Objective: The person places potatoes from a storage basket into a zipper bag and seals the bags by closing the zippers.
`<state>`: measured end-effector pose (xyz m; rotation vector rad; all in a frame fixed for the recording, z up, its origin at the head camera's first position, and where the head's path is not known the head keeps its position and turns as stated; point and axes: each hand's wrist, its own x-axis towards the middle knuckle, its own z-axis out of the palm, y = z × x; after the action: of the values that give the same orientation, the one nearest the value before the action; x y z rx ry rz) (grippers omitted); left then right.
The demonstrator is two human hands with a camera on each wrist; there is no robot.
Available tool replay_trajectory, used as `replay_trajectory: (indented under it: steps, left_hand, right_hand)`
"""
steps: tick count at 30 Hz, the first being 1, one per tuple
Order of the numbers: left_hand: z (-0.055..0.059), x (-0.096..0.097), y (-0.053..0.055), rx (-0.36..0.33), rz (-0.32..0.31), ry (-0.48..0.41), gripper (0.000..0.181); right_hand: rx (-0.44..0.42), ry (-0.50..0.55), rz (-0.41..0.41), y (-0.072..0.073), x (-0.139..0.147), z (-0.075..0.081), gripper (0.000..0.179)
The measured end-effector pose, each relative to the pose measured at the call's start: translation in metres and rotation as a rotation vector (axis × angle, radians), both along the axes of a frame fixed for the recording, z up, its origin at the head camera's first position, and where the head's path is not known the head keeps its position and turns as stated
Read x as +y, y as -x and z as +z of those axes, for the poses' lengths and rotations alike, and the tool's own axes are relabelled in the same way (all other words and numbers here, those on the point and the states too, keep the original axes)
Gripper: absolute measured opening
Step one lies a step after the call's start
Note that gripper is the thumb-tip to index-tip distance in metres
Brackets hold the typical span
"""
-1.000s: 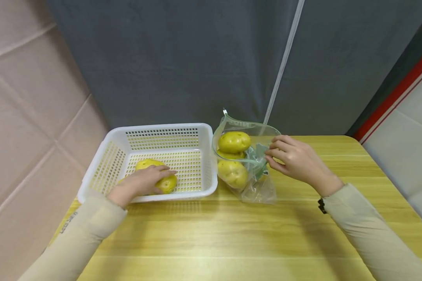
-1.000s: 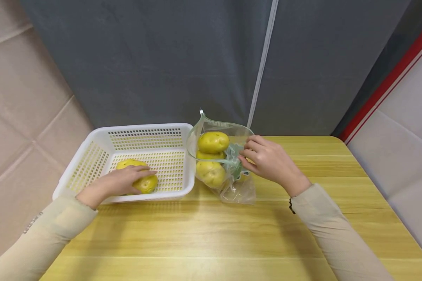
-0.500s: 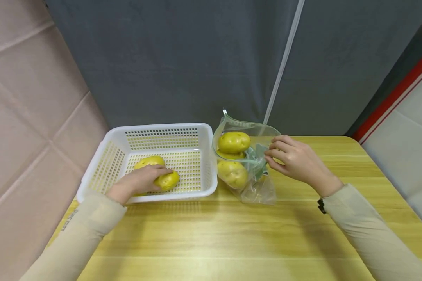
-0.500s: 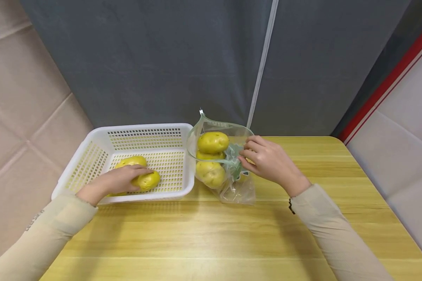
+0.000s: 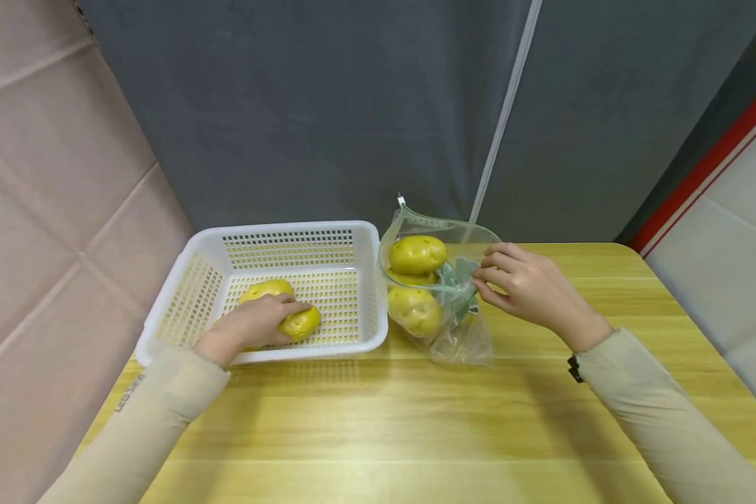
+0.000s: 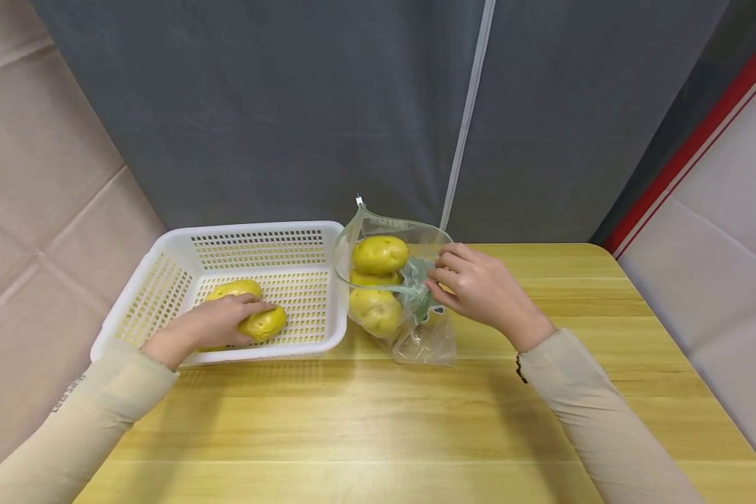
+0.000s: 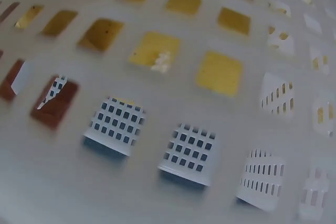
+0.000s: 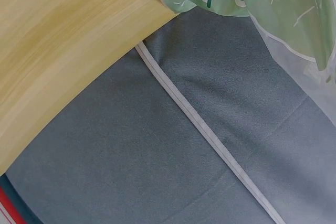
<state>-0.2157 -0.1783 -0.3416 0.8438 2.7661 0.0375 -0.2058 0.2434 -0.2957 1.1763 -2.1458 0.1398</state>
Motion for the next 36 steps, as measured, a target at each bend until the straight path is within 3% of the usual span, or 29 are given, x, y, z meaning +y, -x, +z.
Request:
replay_trajectory:
  steps: [7, 17, 24, 36]
  left_hand:
    - [-0.002, 0.0, -0.001, 0.067, -0.008, 0.021, 0.063]
    - [0.003, 0.0, -0.001, 0.221, -0.031, -0.054, 0.063]
    - [0.014, 0.008, -0.001, 0.254, 0.004, -0.112, 0.065]
    - [0.028, 0.028, -0.005, 0.413, -0.007, -0.21, 0.063]
  right_hand:
    - [-0.001, 0.0, 0.008, 0.001, 0.0, -0.001, 0.054]
    - [0.001, 0.001, 0.015, 0.001, 0.0, -0.001, 0.054]
    - [0.01, 0.001, 0.01, 0.001, 0.001, -0.001, 0.055]
    - [0.003, -0.005, 0.011, 0.001, 0.001, -0.001, 0.052]
